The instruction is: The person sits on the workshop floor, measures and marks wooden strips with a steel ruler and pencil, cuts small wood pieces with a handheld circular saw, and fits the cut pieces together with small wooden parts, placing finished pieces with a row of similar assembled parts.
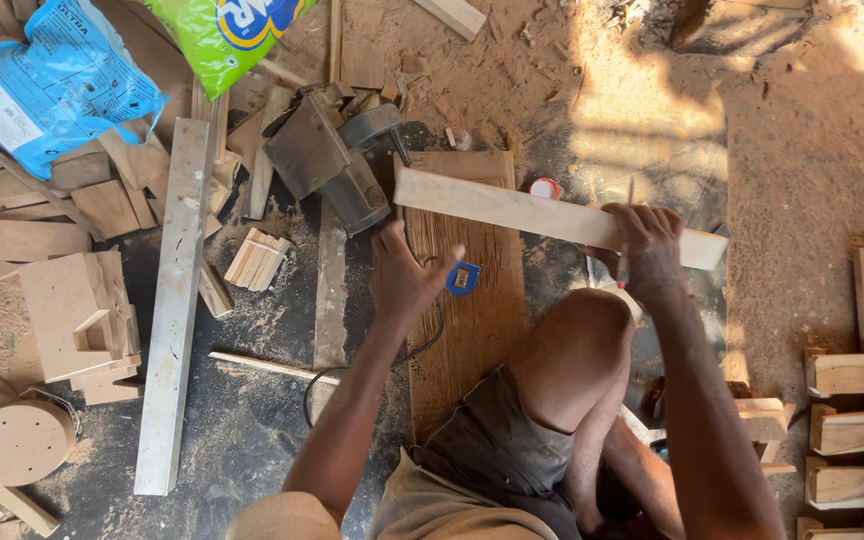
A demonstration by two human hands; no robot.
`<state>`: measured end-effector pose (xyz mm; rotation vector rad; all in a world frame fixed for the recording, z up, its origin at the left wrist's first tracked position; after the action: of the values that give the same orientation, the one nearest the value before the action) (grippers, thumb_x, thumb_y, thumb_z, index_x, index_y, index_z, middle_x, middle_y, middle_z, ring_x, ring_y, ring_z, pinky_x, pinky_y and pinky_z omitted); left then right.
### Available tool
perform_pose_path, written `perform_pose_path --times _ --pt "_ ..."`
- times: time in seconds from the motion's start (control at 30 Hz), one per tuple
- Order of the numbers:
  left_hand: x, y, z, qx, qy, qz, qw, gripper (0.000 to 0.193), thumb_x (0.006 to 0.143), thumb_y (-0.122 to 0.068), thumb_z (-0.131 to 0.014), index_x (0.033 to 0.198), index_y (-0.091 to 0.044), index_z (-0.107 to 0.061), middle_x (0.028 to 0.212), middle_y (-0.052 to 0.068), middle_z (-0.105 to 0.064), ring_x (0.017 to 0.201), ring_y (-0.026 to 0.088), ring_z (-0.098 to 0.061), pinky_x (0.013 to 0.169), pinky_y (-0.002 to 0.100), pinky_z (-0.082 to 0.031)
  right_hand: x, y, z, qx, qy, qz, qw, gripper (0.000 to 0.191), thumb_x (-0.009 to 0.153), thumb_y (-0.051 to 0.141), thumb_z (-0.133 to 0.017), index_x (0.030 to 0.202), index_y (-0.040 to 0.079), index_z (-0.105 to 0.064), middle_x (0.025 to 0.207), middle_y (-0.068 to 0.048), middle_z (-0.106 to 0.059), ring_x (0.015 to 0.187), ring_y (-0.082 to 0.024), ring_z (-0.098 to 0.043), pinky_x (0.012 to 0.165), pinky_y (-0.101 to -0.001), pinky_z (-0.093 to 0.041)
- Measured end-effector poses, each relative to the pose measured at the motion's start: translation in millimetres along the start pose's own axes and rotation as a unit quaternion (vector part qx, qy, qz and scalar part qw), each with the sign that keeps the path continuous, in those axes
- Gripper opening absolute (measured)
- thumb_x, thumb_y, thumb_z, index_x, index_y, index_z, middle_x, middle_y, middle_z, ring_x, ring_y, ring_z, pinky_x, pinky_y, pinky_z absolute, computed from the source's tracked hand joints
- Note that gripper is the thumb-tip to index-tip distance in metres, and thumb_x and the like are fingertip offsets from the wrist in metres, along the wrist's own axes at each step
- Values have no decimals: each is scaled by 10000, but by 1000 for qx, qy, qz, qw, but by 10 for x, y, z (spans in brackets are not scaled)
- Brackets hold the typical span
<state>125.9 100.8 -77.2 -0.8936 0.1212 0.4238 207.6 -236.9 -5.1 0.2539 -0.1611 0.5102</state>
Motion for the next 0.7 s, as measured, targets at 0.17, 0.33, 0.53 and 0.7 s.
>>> perform_pose_path --times 0.17,0.33,0.53,0.7 --pt "-111 561 -587 84 70 49 993 675 939 -375 -717 1400 37 -448 948 175 -717 811 301 -739 705 432 -636 -218 -414 -117 15 72 6 997 662 692 376 -907 1258 121 -678 1126 -105 -729 1118 -319 -644 1110 -511 -382" --pt "-277 757 -210 -230 110 83 963 257 991 -221 -601 1142 -14 -617 801 111 -718 581 158 -708 472 323 -601 -94 -481 -436 66 120 -2 991 683 670 381 -899 1268 138 -677 1106 -73 -738 1117 -305 -641 1086 -495 -375" --pt "-344 572 453 -244 150 93 954 213 986 -209 -602 1072 -18 -641 744 92 -727 563 132 -692 502 287 -552 303 -235 -867 65 173 -11 983 722 668 397 -912 1302 163 -656 1210 -90 -712 1234 -320 -567 1043 -500 -356" --pt "-356 494 479 -294 189 108 931 210 967 -179 -608 1077 0 -619 739 106 -712 588 153 -687 558 315 -582 421 -153 -953 35 230 -14 972 742 707 390 -887 1382 219 -631 1274 -52 -713 1257 -310 -554 1039 -516 -369"
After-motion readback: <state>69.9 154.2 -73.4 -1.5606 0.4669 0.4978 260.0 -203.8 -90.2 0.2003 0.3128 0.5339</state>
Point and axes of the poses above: each hand's wrist, its own x-axis towards the middle knuckle, its own z-axis out of the back of the hand, y = z × x, the point moved 3 cm from there along x, towards the middle knuckle
